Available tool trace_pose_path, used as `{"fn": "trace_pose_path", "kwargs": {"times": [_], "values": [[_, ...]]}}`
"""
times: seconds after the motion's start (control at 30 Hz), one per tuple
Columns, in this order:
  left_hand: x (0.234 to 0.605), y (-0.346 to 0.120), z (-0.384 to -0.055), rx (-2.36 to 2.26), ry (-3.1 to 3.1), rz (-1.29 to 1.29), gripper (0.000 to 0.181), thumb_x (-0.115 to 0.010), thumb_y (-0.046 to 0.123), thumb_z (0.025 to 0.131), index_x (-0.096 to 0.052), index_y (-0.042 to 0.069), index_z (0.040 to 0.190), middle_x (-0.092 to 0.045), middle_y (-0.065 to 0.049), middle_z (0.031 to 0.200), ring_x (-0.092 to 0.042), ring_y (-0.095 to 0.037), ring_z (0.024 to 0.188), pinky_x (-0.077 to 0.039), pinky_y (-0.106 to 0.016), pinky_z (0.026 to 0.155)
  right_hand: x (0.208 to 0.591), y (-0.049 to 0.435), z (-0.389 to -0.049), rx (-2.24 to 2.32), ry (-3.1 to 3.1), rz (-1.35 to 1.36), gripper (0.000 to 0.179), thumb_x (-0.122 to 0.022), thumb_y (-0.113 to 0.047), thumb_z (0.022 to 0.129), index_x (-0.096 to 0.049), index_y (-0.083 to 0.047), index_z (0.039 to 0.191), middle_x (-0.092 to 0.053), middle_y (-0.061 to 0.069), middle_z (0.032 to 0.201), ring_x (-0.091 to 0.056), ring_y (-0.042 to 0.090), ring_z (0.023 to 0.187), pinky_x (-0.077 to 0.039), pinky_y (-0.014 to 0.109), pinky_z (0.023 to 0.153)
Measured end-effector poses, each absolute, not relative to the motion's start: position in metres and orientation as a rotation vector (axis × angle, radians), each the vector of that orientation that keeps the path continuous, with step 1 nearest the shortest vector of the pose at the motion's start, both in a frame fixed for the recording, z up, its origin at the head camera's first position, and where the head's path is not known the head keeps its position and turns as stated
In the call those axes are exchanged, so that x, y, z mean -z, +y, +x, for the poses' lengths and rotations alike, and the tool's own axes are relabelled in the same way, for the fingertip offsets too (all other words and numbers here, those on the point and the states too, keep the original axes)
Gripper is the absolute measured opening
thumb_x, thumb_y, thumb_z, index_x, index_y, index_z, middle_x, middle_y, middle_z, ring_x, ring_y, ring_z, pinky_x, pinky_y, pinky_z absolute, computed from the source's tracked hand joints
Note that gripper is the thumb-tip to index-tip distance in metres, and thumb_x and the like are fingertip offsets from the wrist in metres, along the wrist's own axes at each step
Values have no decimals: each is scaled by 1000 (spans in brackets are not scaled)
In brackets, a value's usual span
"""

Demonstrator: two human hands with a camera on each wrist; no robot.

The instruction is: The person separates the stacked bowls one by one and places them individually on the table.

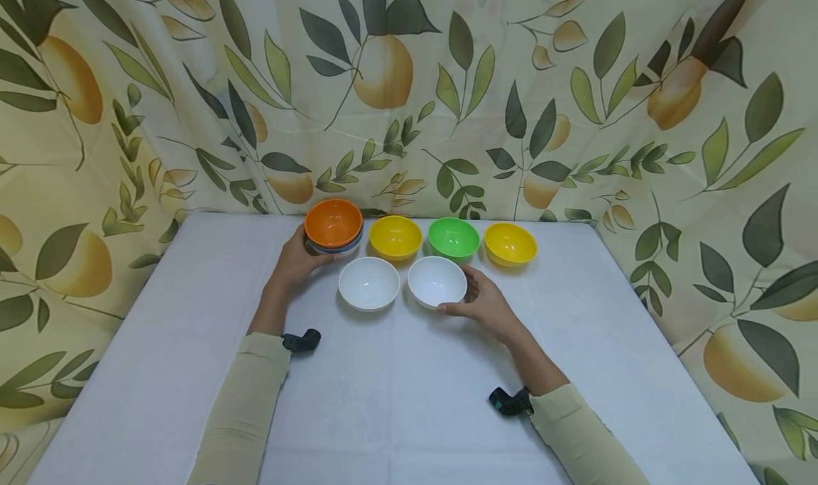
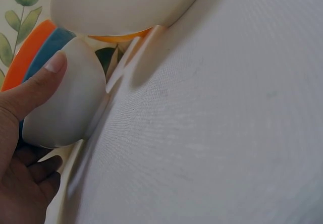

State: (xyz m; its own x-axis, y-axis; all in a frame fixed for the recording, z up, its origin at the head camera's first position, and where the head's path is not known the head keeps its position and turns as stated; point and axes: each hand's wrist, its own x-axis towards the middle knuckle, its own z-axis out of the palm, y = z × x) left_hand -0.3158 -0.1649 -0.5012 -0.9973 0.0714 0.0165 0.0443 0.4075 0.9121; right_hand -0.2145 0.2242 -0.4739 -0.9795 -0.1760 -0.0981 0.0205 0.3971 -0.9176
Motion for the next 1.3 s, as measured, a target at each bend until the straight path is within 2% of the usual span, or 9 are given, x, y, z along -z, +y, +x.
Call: {"fn": "trace_pose_path", "kwargs": {"times": [0.13,0.33,0.63,0.8,0.9,1.0,1.13,1.3], "values": [[501,-166,-316,-1692,2614,102,110,-94,30,80,-27,8,165,-36,-15,167,-28,-34,155,-17,-58,127,462,231,-214,1536,2481,-104,99,-88,-26,87,-29,5,161,-33,26,165,-27,43,154,-25,55,125],[502,-167,-317,-1688,2621,100,110,-95,30,80,-28,8,164,-36,-15,166,-29,-35,154,-17,-58,127,442,240,-211,1471,2513,-128,88,-81,-27,94,-33,9,158,-35,29,163,-31,47,152,-29,57,123],[501,-167,-318,-1701,2616,94,110,-94,28,80,-27,9,165,-36,-15,167,-28,-35,155,-18,-58,127,419,236,-207,1610,2536,-180,84,-77,-33,98,-33,2,161,-39,20,164,-35,35,153,-31,52,123],[501,-164,-318,-1718,2607,110,110,-94,27,80,-27,9,165,-35,-14,167,-28,-34,155,-17,-57,127,411,230,-205,1740,2548,-286,71,-72,-26,102,-38,1,159,-45,17,161,-38,33,151,-33,47,122],[501,-162,-318,-1717,2602,110,109,-94,27,81,-27,10,165,-35,-14,167,-28,-34,155,-16,-57,127,405,224,-208,1785,2530,-339,66,-69,-24,105,-40,1,158,-47,16,159,-41,32,150,-38,41,119],[502,-161,-317,-1713,2603,100,109,-94,27,81,-27,10,165,-35,-14,167,-28,-34,155,-17,-57,127,397,212,-215,1823,2488,-402,61,-66,-23,106,-42,0,157,-49,15,158,-42,33,148,-40,41,119],[504,-162,-317,-1710,2610,99,109,-94,27,81,-27,9,165,-35,-15,167,-27,-34,155,-16,-57,127,386,190,-227,1870,2473,-526,58,-66,-19,106,-45,1,155,-51,15,156,-44,30,148,-36,45,121],[503,-165,-317,-1691,2622,101,109,-94,28,80,-27,8,165,-35,-15,167,-27,-34,155,-16,-57,127,373,159,-244,1910,2487,-684,58,-67,-19,105,-45,-2,156,-50,13,157,-43,22,148,-34,41,123]]}}
